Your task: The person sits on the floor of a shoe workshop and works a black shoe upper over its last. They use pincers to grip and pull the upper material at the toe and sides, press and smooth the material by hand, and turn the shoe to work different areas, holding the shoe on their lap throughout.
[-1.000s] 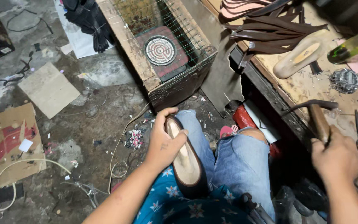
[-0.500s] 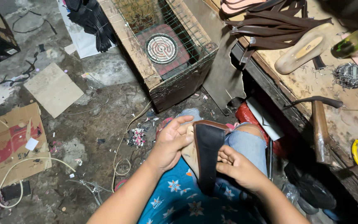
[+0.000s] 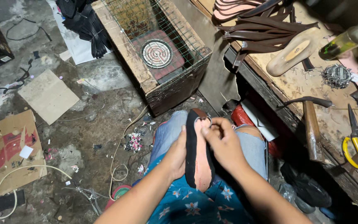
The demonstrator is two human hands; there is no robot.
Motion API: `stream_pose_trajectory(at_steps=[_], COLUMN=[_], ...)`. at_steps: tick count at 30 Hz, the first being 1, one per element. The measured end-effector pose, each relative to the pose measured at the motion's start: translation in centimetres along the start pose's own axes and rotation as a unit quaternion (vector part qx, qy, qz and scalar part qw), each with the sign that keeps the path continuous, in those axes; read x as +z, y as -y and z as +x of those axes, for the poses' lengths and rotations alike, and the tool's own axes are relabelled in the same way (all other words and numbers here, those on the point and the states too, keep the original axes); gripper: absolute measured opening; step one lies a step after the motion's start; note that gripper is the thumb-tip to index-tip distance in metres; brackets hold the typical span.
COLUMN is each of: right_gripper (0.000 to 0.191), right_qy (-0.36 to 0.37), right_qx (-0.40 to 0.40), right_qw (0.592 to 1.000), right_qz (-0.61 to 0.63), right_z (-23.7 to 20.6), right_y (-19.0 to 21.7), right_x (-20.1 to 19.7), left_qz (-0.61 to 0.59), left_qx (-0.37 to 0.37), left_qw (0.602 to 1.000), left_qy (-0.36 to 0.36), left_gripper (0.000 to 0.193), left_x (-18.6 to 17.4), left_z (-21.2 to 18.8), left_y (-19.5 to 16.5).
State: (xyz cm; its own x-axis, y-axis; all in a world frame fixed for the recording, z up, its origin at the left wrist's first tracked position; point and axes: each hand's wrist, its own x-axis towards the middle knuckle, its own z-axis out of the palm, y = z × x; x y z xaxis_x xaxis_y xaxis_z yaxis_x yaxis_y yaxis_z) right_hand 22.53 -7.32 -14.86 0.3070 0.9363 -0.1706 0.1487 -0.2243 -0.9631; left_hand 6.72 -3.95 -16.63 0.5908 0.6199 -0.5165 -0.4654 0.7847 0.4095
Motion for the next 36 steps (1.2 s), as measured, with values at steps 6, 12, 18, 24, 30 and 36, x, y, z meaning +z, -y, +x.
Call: stream_pose_trajectory(at_steps=[6, 12, 18, 24, 30, 36], right_gripper=[0.03, 0.047, 0.061, 0.034, 0.06, 0.044], right_qy=[0.063, 0.252, 0.192, 0.175, 0.286, 0.412], right_qx=[-0.03, -0.052, 0.138, 0.278, -0.16, 0.173], right_qw=[0.997, 0.945, 0.853, 0.89, 0.943, 0.883], right_qz=[-0.027, -0.2, -0.465, -0.315, -0.053, 0.144], right_z=[-0.5, -4.3, -11.4, -12.0, -6.7, -5.9], right_y=[2.4, 1.0, -6.7, -9.5, 2.5, 6.9], right_x=[-0.6, -4.7, -13.2, -15.1, -13.8, -1.4], left_qz=[0.138, 0.156, -0.163, -0.145, 0.079, 0.324], left_qx=[0.202, 0.257, 0.124, 0.171, 0.357, 0.316], left_qw=[0.969, 0.954, 0.976, 0.971, 0.929, 0.89], left_qy=[0.039, -0.017, -0.082, -0.086, 0.063, 0.049], left_gripper=[0.044, 0.023, 0.029, 0.028, 0.03, 0.034], left_x=[-1.1, -4.5, -9.1, -8.4, -4.0, 0.2], left_z=[0.8, 3.6, 4.7, 4.6, 2.0, -0.1], left_y=[-2.4, -4.6, -6.0, -7.8, -15.1, -16.5])
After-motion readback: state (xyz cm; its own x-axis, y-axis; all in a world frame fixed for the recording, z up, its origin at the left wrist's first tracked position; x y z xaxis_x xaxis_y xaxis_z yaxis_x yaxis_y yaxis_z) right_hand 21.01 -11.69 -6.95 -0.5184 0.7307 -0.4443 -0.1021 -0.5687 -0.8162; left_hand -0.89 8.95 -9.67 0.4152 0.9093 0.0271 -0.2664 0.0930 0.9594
